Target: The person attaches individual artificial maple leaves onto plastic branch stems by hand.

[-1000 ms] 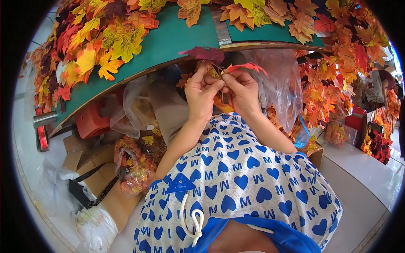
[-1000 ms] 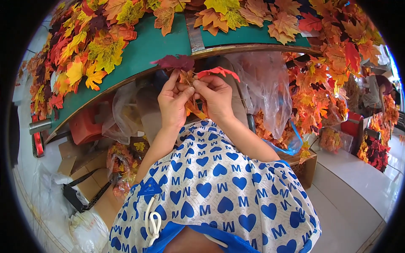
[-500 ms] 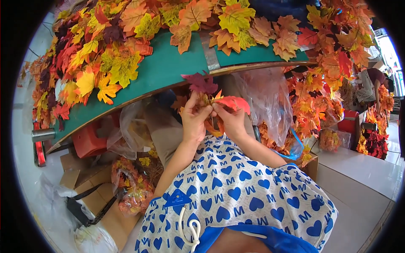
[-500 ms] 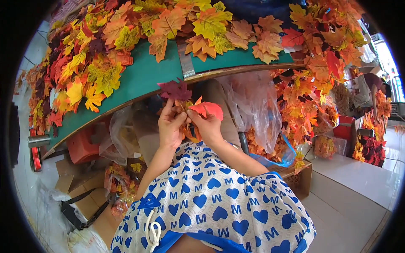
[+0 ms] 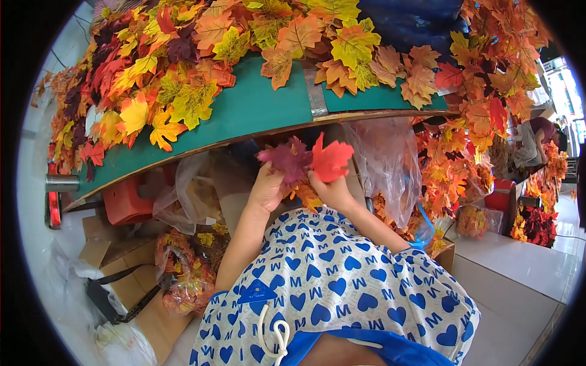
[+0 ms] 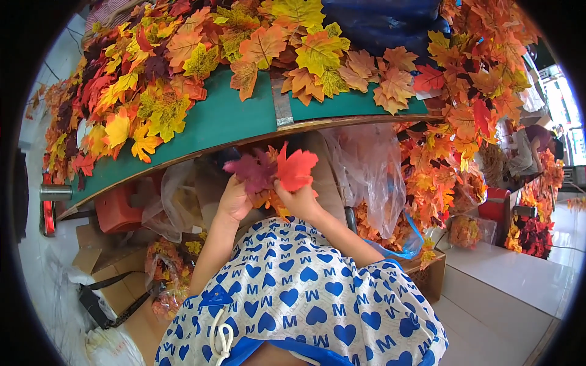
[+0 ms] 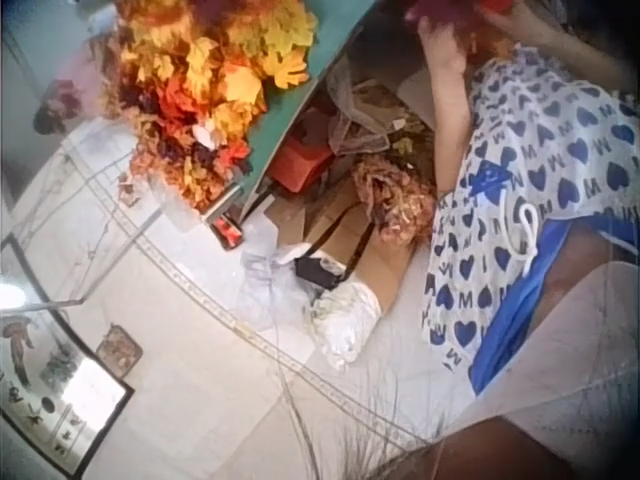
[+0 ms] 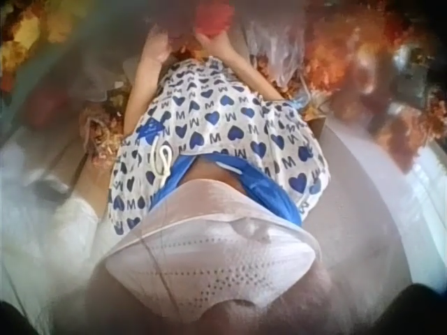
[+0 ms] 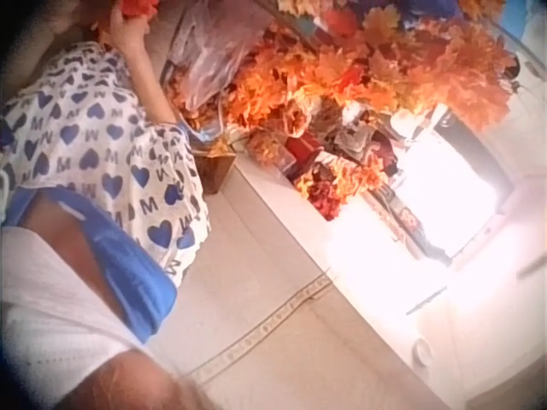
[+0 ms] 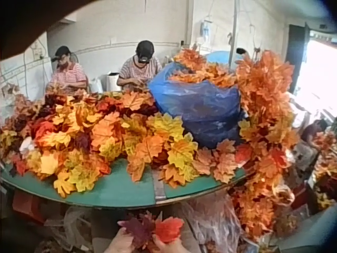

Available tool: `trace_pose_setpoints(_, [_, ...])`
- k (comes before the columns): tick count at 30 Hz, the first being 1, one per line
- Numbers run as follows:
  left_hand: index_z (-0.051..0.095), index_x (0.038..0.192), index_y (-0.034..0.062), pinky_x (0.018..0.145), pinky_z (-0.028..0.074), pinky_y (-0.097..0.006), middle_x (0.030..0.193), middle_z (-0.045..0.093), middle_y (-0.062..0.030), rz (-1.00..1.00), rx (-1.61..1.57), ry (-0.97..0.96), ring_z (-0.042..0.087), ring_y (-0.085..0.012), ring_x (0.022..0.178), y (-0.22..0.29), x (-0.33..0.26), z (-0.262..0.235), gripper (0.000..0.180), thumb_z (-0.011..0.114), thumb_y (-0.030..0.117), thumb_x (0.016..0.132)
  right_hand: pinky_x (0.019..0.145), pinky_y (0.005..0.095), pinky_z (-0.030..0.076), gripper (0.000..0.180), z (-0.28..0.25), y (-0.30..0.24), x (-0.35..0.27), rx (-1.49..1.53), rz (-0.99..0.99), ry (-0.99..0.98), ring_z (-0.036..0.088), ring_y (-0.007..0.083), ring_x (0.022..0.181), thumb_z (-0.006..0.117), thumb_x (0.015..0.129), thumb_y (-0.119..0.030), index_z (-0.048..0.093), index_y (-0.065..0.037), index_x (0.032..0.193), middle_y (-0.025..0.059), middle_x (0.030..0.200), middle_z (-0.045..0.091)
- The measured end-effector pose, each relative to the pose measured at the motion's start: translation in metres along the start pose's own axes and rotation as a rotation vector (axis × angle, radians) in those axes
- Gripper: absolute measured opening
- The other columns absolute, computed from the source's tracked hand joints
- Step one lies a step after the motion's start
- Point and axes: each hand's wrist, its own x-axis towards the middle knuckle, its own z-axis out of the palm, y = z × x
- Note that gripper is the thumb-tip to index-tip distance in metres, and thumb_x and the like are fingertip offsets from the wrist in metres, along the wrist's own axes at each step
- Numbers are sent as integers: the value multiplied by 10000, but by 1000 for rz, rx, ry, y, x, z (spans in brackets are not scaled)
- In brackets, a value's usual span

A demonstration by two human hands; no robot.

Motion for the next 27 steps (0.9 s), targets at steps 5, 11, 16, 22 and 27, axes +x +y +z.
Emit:
trace_pose_setpoints(5, [560, 1147, 69, 745, 522, -287, 980, 622, -43, 81, 5, -26, 634, -199, 867, -10, 5, -22, 324, 636, 145, 841, 673, 306, 499, 317, -5, 7, -1, -500, -492, 22, 586, 247, 828, 658, 705, -20, 605, -71, 1013, 102, 940, 549])
trace_pose_setpoints(11, [609, 1064, 9, 643, 523, -260, 864, 654, -62, -45, 220, 115, 640, -146, 738, 8, 17, -32, 219, 592, 59, 852, 653, 279, 499, 437, -10, -12, 9, -1006, -1019, -275, 594, 188, 869, 624, 686, -128, 606, -112, 1123, 42, 950, 573])
trace_pose_setpoints(16, [592, 1039, -54, 653, 516, -244, 903, 631, -87, 260, 558, 159, 630, -137, 738, -10, 30, -62, 188, 554, 25, 872, 733, 322, 514, 379, -21, -44, 50, -915, -914, -788, 610, 220, 906, 582, 691, -99, 604, -80, 1069, 76, 1028, 611])
trace_pose_setpoints(22, [552, 1091, -72, 642, 478, -238, 846, 592, -62, 347, 335, 260, 564, -110, 662, -29, 10, -38, 234, 544, 12, 873, 692, 384, 474, 206, -59, -102, 198, -907, -799, 461, 561, 314, 776, 613, 812, -127, 573, -6, 975, 146, 844, 565])
trace_pose_setpoints(27, [548, 1102, -96, 651, 456, -223, 821, 583, -54, 296, 264, 264, 540, -103, 676, -21, -2, -15, 262, 562, 15, 865, 644, 396, 494, 137, -75, -86, 249, -1257, -687, 386, 585, 332, 742, 593, 821, -156, 584, -19, 823, 181, 789, 574])
